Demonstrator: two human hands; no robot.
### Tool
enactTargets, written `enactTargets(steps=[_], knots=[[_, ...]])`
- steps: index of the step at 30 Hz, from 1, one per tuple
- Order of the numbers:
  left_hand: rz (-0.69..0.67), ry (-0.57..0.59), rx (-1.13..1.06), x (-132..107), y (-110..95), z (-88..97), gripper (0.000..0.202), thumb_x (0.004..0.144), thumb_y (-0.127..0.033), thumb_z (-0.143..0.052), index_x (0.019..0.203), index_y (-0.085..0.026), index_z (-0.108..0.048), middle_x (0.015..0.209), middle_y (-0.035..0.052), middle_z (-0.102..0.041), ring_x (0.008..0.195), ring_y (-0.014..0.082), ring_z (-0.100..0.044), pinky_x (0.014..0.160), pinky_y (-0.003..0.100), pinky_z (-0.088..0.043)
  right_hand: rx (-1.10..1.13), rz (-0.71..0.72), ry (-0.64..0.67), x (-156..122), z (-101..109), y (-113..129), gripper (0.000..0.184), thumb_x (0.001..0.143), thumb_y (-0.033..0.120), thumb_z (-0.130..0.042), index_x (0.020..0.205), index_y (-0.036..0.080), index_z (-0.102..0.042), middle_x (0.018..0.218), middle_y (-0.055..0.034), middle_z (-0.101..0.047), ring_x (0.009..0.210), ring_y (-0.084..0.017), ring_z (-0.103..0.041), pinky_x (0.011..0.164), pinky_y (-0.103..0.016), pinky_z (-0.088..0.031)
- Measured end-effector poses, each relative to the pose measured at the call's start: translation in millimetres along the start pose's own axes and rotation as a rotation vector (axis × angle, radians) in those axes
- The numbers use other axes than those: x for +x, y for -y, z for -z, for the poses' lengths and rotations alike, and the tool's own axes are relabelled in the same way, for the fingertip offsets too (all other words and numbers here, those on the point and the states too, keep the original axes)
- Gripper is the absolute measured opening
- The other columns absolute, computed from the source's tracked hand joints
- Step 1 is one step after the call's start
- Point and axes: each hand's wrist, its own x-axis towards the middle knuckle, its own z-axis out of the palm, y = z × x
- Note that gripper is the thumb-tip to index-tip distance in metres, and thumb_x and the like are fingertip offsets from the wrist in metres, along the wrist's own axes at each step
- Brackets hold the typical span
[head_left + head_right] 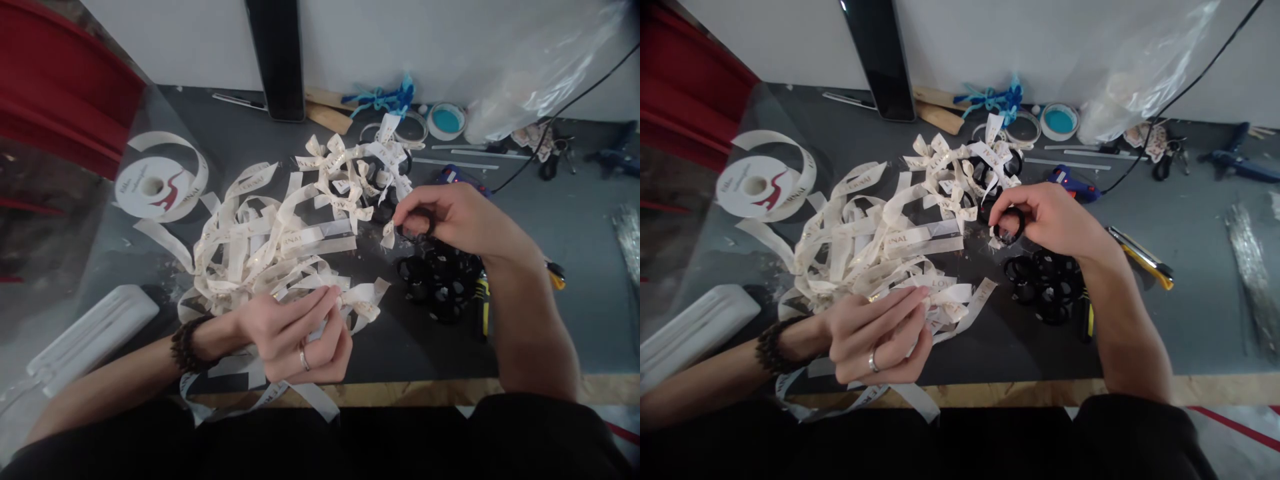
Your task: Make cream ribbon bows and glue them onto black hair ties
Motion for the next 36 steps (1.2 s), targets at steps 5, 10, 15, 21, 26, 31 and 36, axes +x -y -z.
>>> enactTargets(steps=[5,10,15,21,26,31,36], knots=[[0.047,-0.024,0.008,-3.8,-2.3,-3.0,0.010,0.089,-0.020,-0.077,0.085,-0.029,-0.077,0.079,-0.0044,-0.075,0.083,0.0244,-0.084,0.078,0.031,-0.076,0.200,-0.008,0.102,1.8,-22.6,6.3,0.022,0.081,0.024,-0.080,0.102,0.026,-0.080,0.104,-0.0050,-0.079,0.088,-0.021,-0.075,0.086,-0.038,-0.061],[0.063,-0.019,-0.005,-4.1,-1.8,-2.4,0.008,0.088,-0.019,-0.077,0.086,-0.026,-0.078,0.078,-0.0027,-0.075,0.085,0.0270,-0.084,0.079,0.032,-0.076,0.158,0.068,0.096,1.9,-35.7,16.3,0.022,0.080,0.033,-0.086,0.100,0.025,-0.081,0.127,-0.0081,-0.076,0.106,-0.026,-0.074,0.093,-0.040,-0.061],[0.069,0.009,0.013,-4.1,-1.8,-0.7,0.008,0.092,-0.023,-0.075,0.085,-0.027,-0.078,0.080,-0.0028,-0.076,0.087,0.0260,-0.084,0.081,0.032,-0.076,0.058,0.077,0.041,2.3,-36.4,18.9,0.024,0.083,0.047,-0.087,0.096,0.027,-0.083,0.128,-0.0071,-0.076,0.110,-0.029,-0.073,0.086,-0.039,-0.059],[0.146,-0.008,-0.013,-6.2,-5.8,-0.8,0.008,0.090,-0.020,-0.076,0.084,-0.024,-0.078,0.083,0.0001,-0.077,0.093,0.0285,-0.084,0.083,0.034,-0.076,0.045,0.055,0.008,2.4,-36.7,16.7,0.028,0.095,0.053,-0.075,0.097,0.026,-0.080,0.100,-0.0064,-0.081,0.094,-0.025,-0.076,0.079,-0.035,-0.057],[0.215,-0.011,-0.022,-6.9,-9.5,-1.1,0.012,0.086,-0.016,-0.077,0.078,-0.025,-0.076,0.082,-0.0007,-0.075,0.095,0.0287,-0.084,0.083,0.035,-0.076,0.295,0.005,0.078,2.4,-40.7,16.6,0.029,0.091,0.046,-0.081,0.111,0.025,-0.077,0.096,-0.0047,-0.079,0.081,-0.020,-0.075,0.074,-0.033,-0.060],[0.249,-0.041,-0.074,-8.8,-12.5,-3.1,0.011,0.083,-0.010,-0.078,0.081,-0.021,-0.076,0.083,0.0016,-0.077,0.099,0.0313,-0.083,0.090,0.037,-0.074,0.185,0.038,0.129,-0.5,-47.0,25.3,0.020,0.094,0.039,-0.077,0.109,0.026,-0.082,0.096,-0.0028,-0.079,0.076,-0.017,-0.071,0.070,-0.031,-0.055],[0.313,-0.074,-0.111,-11.6,-16.0,-6.7,0.012,0.082,-0.010,-0.079,0.080,-0.021,-0.074,0.083,0.0024,-0.077,0.101,0.0308,-0.083,0.089,0.038,-0.074,0.264,-0.049,0.201,-1.5,-59.5,28.3,0.022,0.085,0.040,-0.084,0.098,0.023,-0.078,0.092,-0.0022,-0.079,0.081,-0.019,-0.072,0.073,-0.031,-0.056]])
